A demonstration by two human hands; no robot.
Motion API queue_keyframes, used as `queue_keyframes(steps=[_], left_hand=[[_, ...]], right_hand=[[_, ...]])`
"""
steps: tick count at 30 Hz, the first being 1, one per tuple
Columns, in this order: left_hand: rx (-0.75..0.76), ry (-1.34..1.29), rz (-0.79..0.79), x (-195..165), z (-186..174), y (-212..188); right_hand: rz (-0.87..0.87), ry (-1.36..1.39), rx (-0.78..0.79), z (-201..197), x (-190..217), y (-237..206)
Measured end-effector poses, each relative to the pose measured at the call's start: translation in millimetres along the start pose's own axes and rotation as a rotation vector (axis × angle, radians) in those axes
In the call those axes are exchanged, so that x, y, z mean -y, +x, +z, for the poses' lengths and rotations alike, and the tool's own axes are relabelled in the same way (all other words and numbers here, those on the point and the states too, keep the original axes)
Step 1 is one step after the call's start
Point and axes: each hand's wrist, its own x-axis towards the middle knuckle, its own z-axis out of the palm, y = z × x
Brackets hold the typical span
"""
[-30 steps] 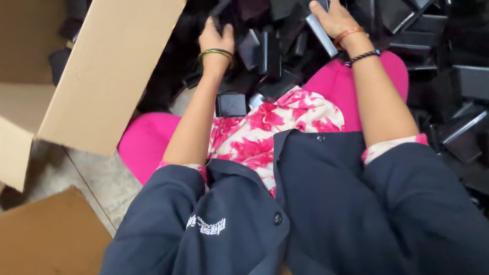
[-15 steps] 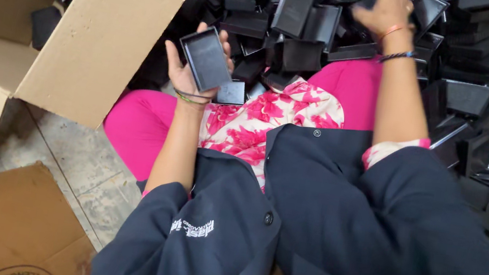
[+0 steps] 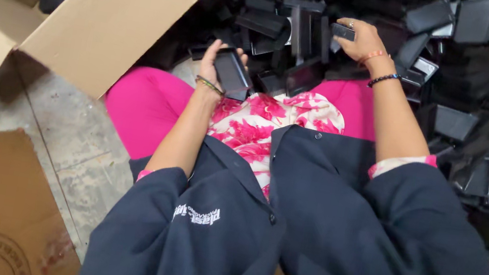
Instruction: The person sits on the floor and repeatedly picks up small black plastic components from a large pile, briefly inspects them, and places them into a cardboard box. The person handles the items one at a time and continues the process throughout the clip.
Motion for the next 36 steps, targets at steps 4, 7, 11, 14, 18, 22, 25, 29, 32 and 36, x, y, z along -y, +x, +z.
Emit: queue_keyframes(steps=[4,7,11,14,18,22,25,29,32,36], left_hand=[[0.029,0.054,-0.099,6.4,6.4,3.8],[0.134,0.113,-0.201,15.2,19.3,3.3],[0.246,0.040,-0.120,17.5,32.0,-2.7],[0.225,0.086,0.114,13.8,30.2,-9.5],[0.068,0.344,0.405,23.4,22.0,-14.3],[-0.089,0.818,0.945,34.3,16.0,-14.1],[-0.301,0.667,0.865,19.6,8.5,-17.4],[-0.361,0.371,0.599,-4.9,-1.3,-31.8],[-0.200,0.228,0.510,-4.7,-1.7,-43.0],[-0.091,0.165,0.398,7.9,8.1,-51.6]], right_hand=[[-0.165,0.008,-0.234,5.7,26.0,6.9],[-0.303,0.198,-0.284,36.1,61.2,-3.3],[-0.458,0.320,-0.056,85.1,106.4,-31.9],[-0.524,0.381,0.018,92.4,117.8,-50.4],[-0.311,0.516,0.129,97.0,129.2,-66.7],[-0.069,0.557,0.023,112.0,141.6,-76.1],[-0.274,0.259,-0.155,107.3,134.1,-64.9],[-0.329,0.083,-0.270,84.7,110.5,-22.4],[-0.016,0.019,-0.392,64.8,93.0,8.7],[0.573,0.289,-0.005,66.6,86.9,18.3]])
